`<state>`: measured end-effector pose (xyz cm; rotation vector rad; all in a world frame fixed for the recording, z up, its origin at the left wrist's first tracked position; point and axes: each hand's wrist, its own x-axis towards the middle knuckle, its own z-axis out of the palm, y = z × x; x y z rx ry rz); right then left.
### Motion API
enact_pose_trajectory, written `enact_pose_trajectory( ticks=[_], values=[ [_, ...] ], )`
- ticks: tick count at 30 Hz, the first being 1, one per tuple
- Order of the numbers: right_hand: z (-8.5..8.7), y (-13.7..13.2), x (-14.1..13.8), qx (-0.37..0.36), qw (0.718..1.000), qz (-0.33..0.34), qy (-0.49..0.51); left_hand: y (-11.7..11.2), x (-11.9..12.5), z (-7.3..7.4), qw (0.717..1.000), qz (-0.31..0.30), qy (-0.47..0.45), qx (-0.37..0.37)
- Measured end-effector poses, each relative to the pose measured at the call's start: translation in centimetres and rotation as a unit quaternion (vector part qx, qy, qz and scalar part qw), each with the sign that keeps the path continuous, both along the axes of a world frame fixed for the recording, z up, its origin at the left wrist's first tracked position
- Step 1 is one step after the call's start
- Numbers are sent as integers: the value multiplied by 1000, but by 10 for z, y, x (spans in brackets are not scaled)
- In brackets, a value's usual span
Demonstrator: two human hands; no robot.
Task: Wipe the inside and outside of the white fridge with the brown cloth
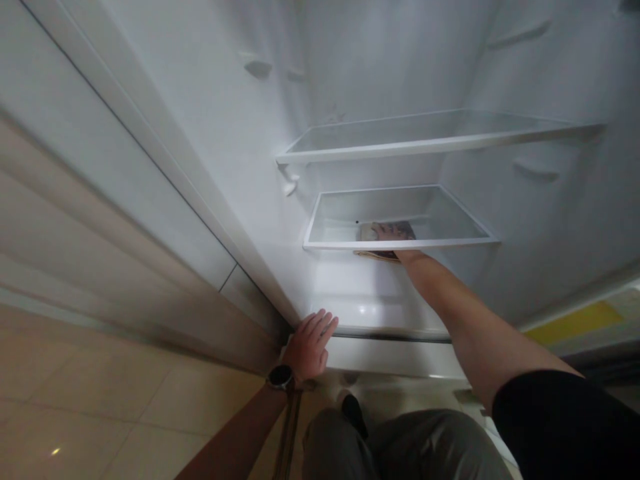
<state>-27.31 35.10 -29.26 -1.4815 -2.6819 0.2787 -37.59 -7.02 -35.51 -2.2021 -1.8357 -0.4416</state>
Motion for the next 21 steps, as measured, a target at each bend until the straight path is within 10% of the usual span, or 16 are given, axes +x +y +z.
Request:
enact_pose_trajectory(
  ticks=[9, 21],
  values=[
    [10, -18, 5, 3, 999, 20, -26, 0, 2, 1, 1000, 7, 7, -10],
    [14, -120, 37, -98, 987, 56, -114, 2, 1, 0, 999, 9, -26, 19]
  ],
)
